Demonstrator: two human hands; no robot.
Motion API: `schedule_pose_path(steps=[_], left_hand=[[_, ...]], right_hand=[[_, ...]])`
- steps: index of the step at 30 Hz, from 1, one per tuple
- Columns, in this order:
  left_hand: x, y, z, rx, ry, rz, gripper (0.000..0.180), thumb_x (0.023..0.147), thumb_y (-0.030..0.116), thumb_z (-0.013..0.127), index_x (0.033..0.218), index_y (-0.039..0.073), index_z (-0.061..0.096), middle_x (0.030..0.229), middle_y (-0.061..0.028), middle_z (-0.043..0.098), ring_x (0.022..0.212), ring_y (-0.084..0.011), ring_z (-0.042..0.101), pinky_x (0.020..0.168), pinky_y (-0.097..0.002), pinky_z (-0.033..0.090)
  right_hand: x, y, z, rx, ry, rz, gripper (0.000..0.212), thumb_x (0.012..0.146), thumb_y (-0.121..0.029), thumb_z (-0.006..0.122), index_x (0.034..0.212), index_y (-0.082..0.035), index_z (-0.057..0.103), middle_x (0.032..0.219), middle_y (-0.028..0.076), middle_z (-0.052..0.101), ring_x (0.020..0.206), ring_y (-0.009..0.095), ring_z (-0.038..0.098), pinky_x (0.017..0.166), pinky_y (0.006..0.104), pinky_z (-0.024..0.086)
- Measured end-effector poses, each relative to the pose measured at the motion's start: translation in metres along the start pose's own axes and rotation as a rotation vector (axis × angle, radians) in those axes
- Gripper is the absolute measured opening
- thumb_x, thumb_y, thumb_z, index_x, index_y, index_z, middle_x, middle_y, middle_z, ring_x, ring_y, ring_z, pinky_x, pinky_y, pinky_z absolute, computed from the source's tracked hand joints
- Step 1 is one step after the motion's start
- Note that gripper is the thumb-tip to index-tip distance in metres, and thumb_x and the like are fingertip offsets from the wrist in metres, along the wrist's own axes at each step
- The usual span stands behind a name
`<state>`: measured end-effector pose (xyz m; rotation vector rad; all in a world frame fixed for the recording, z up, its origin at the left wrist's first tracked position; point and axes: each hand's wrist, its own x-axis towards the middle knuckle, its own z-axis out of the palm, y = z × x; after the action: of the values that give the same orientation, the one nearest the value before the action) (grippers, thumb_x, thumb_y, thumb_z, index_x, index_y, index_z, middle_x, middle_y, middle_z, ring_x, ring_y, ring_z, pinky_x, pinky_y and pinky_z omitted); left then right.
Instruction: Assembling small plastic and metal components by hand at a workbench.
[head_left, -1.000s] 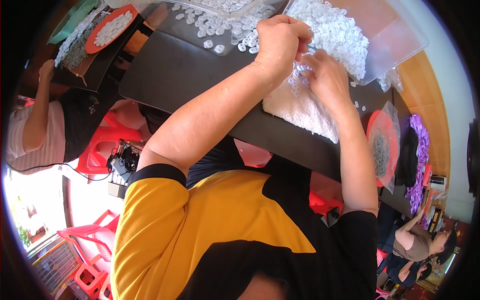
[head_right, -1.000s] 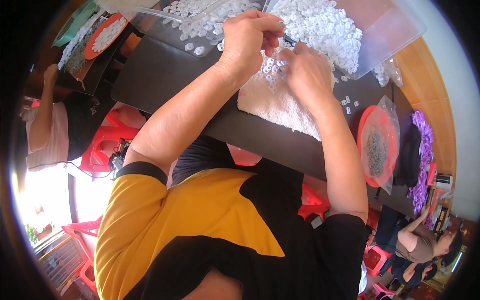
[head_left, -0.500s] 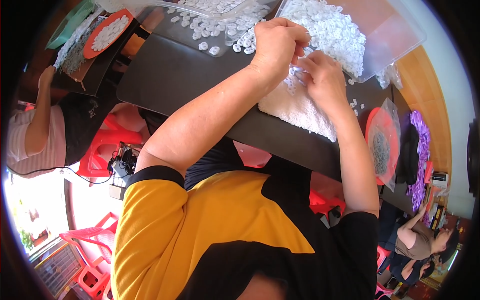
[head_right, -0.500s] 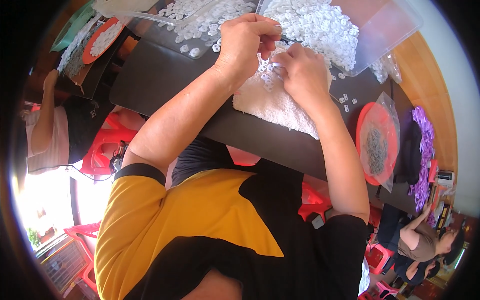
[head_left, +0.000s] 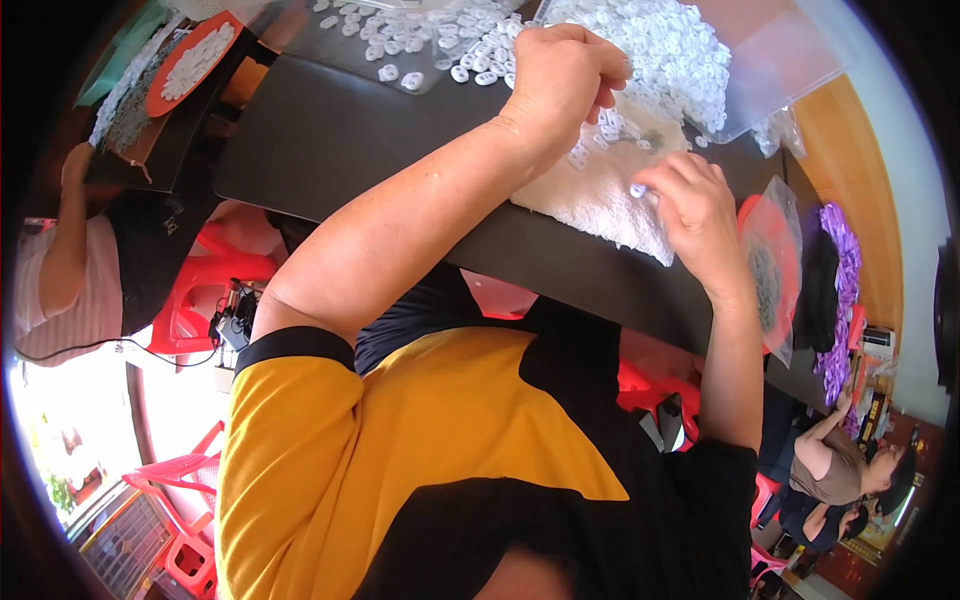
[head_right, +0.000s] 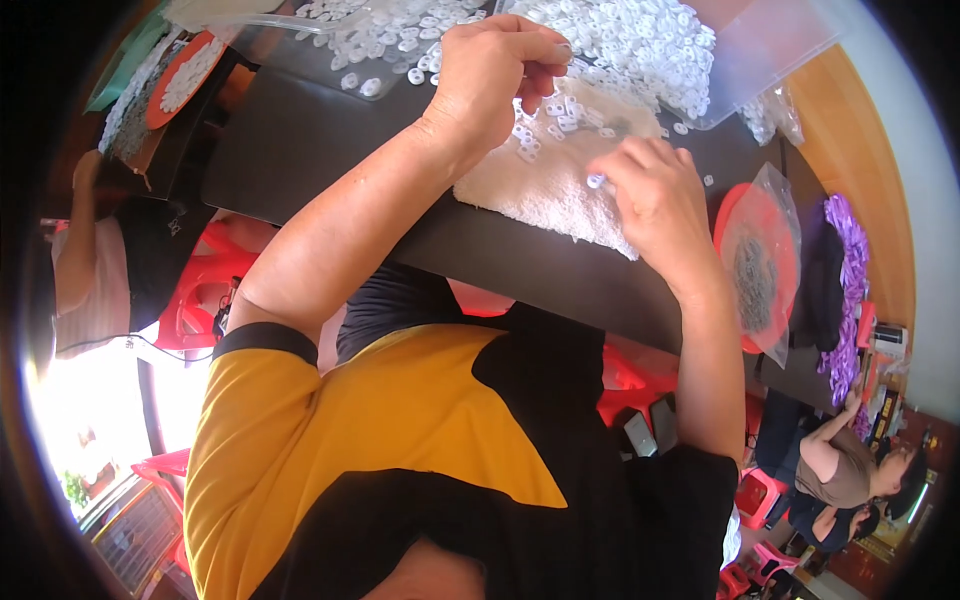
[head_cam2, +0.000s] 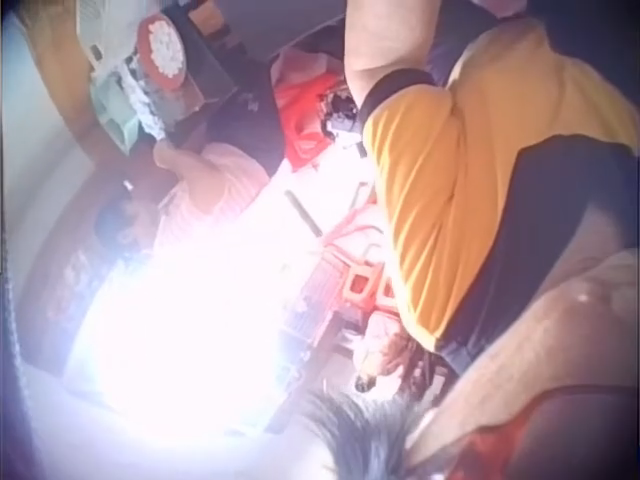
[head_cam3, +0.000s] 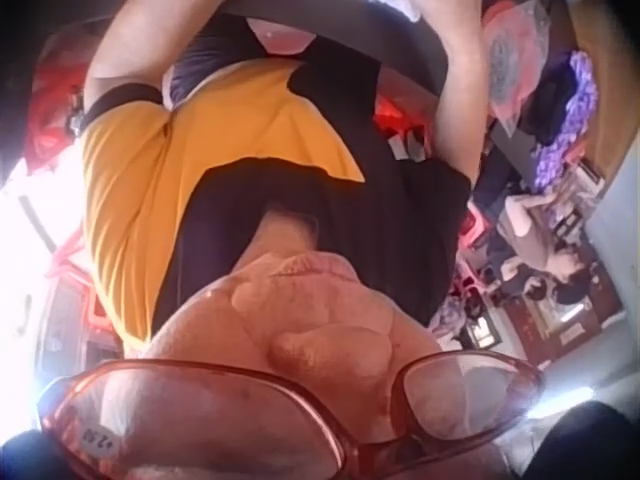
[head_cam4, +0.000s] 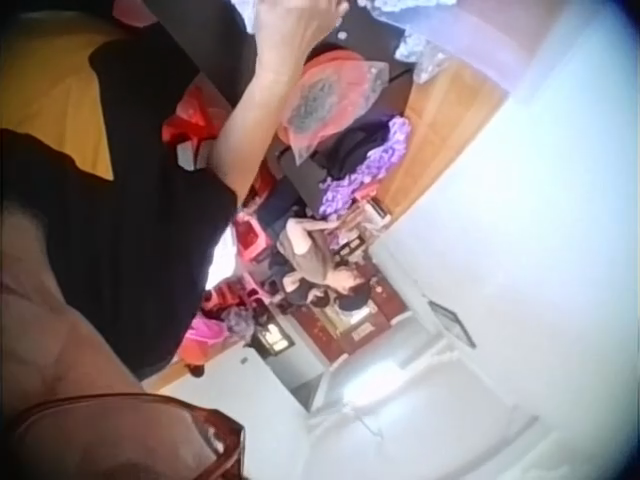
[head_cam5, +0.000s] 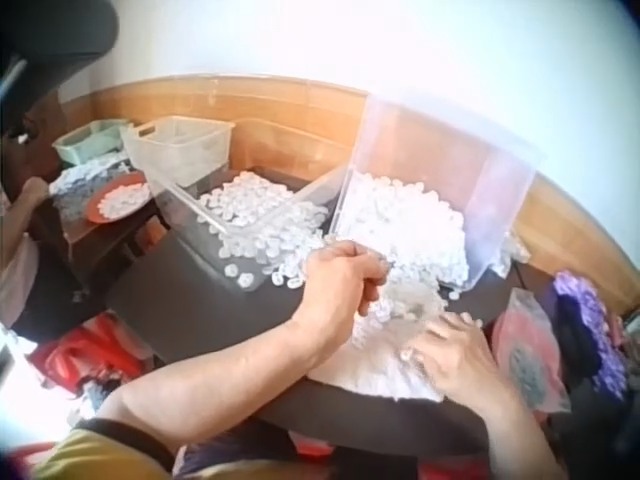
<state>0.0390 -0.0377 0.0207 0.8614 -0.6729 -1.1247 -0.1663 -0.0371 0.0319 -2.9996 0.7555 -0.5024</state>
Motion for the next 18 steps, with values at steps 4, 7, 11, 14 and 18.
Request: schedule_pose_path(steps=[4,7,11,14,18], left_hand=[[-0.003,-0.004,0.001,0.083,-0.033,-0.042,0.009,0.077,0.002,0.064,0.081,-0.006,0.063,0.07,-0.0104,0.062,0.054,-0.0143,0.053,0.046,-0.0276,0.04],[-0.002,-0.007,0.002,0.092,-0.048,-0.044,0.009,0.077,0.001,0.064,0.081,-0.007,0.063,0.07,-0.0108,0.062,0.054,-0.0141,0.053,0.045,-0.0277,0.039],[-0.004,-0.009,0.003,0.109,-0.087,-0.066,0.008,0.076,0.001,0.064,0.08,-0.007,0.063,0.069,-0.011,0.062,0.053,-0.0138,0.053,0.043,-0.0269,0.039],[-0.005,-0.012,0.004,0.128,-0.117,-0.086,0.008,0.076,0.0,0.065,0.081,-0.006,0.063,0.069,-0.0109,0.062,0.051,-0.0134,0.053,0.042,-0.0263,0.039],[-0.008,-0.013,0.005,0.114,-0.139,-0.131,0.009,0.075,0.0,0.065,0.081,-0.006,0.063,0.069,-0.0108,0.062,0.05,-0.0129,0.053,0.042,-0.0262,0.039]], right_hand=[[-0.013,0.003,0.0,-0.018,0.147,0.213,0.008,0.079,-0.003,0.063,0.085,-0.007,0.064,0.084,0.007,0.062,0.084,0.029,0.061,0.072,0.0393,0.042],[-0.017,0.002,0.009,-0.084,0.157,0.256,0.005,0.08,-0.008,0.065,0.084,-0.006,0.063,0.083,0.009,0.062,0.083,0.03,0.061,0.071,0.0411,0.043],[-0.008,-0.014,0.024,-0.22,0.122,0.237,0.01,0.079,-0.014,0.068,0.08,-0.007,0.061,0.081,0.008,0.06,0.082,0.029,0.06,0.071,0.0415,0.042],[-0.004,-0.017,0.026,-0.249,0.147,0.187,0.01,0.076,-0.013,0.07,0.08,-0.008,0.062,0.082,0.007,0.059,0.084,0.027,0.06,0.072,0.0406,0.041],[-0.001,-0.019,0.024,-0.195,0.18,0.13,0.009,0.076,-0.009,0.069,0.08,-0.008,0.061,0.082,0.008,0.06,0.082,0.028,0.06,0.072,0.0394,0.041]])
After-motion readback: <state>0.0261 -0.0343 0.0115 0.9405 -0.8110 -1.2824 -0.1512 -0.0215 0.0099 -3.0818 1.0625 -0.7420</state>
